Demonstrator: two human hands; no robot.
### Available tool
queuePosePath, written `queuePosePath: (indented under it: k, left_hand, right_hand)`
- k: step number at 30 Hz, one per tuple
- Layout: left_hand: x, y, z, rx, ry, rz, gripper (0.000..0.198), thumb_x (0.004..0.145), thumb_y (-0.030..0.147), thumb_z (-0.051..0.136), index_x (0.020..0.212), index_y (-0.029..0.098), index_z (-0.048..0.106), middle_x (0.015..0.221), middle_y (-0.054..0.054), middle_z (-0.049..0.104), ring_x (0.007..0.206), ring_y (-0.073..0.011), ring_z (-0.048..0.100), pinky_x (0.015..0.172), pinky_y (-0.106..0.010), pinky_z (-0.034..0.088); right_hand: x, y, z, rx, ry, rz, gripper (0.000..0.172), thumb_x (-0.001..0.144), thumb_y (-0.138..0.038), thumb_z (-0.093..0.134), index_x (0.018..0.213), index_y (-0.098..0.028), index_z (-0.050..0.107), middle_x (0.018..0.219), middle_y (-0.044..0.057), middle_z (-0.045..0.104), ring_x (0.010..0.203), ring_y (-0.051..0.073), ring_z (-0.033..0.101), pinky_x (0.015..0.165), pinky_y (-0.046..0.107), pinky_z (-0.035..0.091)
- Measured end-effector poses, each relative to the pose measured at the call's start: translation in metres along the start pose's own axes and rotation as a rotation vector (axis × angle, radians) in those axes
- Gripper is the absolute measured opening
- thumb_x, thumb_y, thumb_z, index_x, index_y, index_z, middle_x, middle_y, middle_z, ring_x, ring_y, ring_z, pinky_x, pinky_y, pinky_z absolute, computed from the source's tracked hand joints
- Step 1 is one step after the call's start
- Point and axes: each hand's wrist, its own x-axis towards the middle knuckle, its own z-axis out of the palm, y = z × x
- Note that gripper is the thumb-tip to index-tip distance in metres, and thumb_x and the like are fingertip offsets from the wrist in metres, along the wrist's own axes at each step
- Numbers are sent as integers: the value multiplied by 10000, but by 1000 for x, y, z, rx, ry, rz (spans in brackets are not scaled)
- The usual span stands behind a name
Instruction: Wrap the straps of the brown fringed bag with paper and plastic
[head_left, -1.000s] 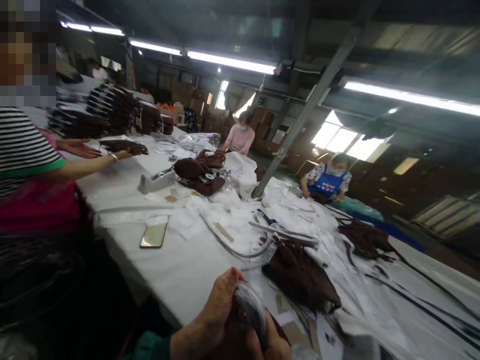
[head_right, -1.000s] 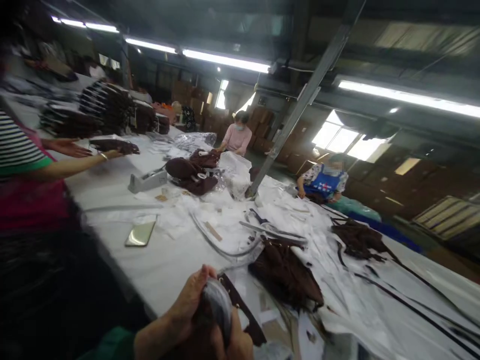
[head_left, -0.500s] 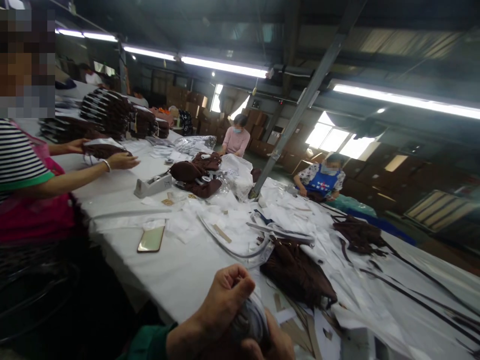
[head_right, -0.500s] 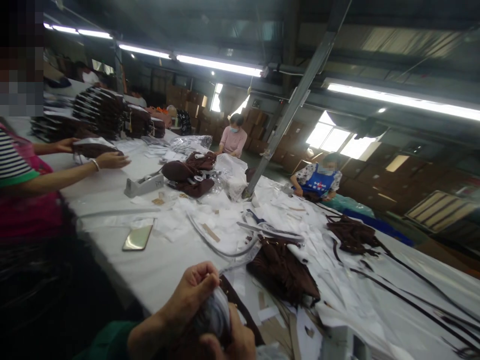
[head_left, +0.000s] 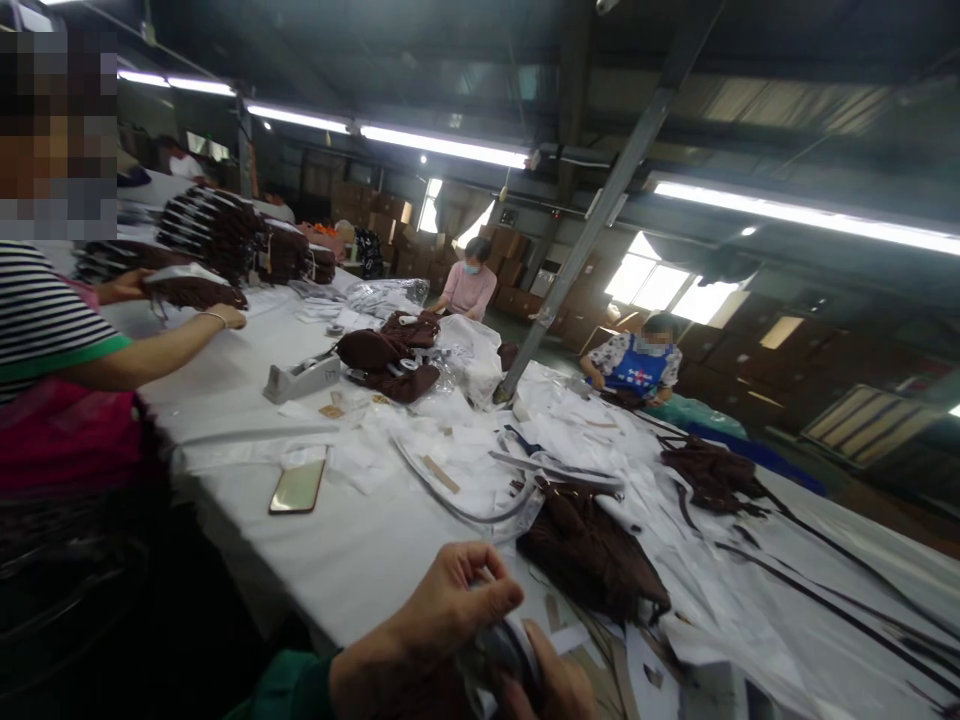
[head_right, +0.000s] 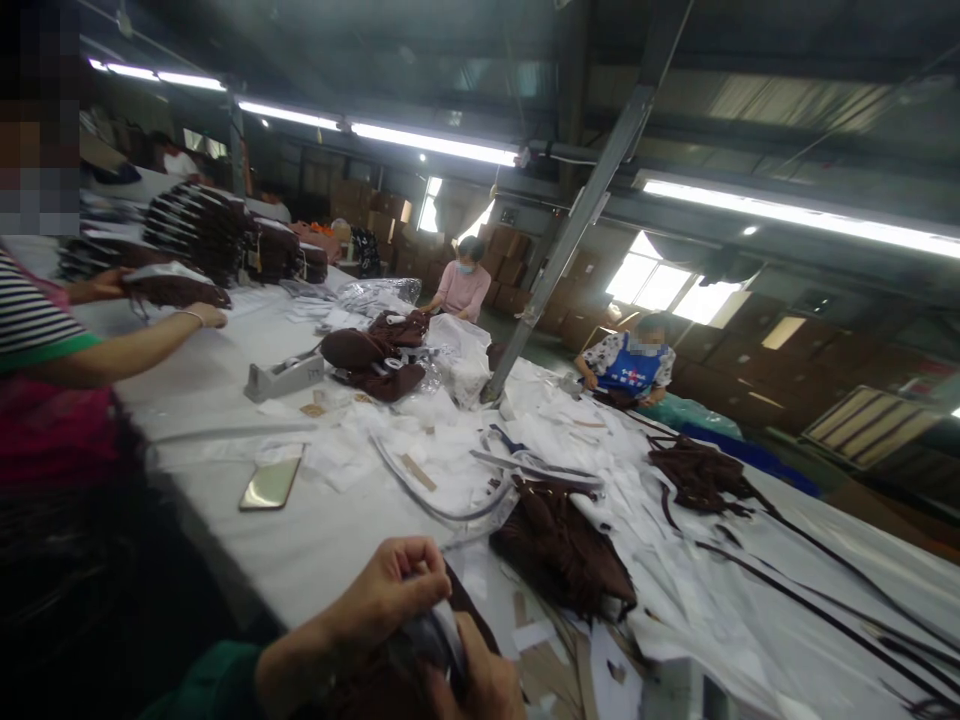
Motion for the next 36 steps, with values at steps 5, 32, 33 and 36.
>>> queuePosePath:
  k: [5,32,33,36]
  left_hand:
    - [3,-12,-8,218,-140,-11,473,671,579,702,880,173,579,580,45,525,477,-92,422,463,-200,294]
    - [11,-45,-5,60,-96,-10,501,720,633,648,915,186,531,623,46,519,524,-106,442,509,-212,330]
    - [11,-41,-9,248,-149,18,495,692,575,703,970,187,573,657,30,566,564,-125,487,537,-220,347]
    - [6,-29,-11,595,-212,68,359,694,431,741,955,196,664,719,-1,642,638,-157,553,586,-234,372]
  right_hand:
    - [3,9,-5,-62,-232,-23,277,882,-325,484,1092,-221,631,639,18,726,534,206,694,452,219,465]
    - [-9,8,9,-10,-60,115,474,960,-526,270,895,-202,609,538,25,645,491,201,641,443,246,407]
    - [-12,11,13,-21,-61,72,471,966,-507,263,902,-200,615,552,30,655,513,201,655,452,243,410]
    - [-20,15,21,-5,-55,1,445,963,-476,299,938,-192,641,625,52,694,560,197,675,496,238,437]
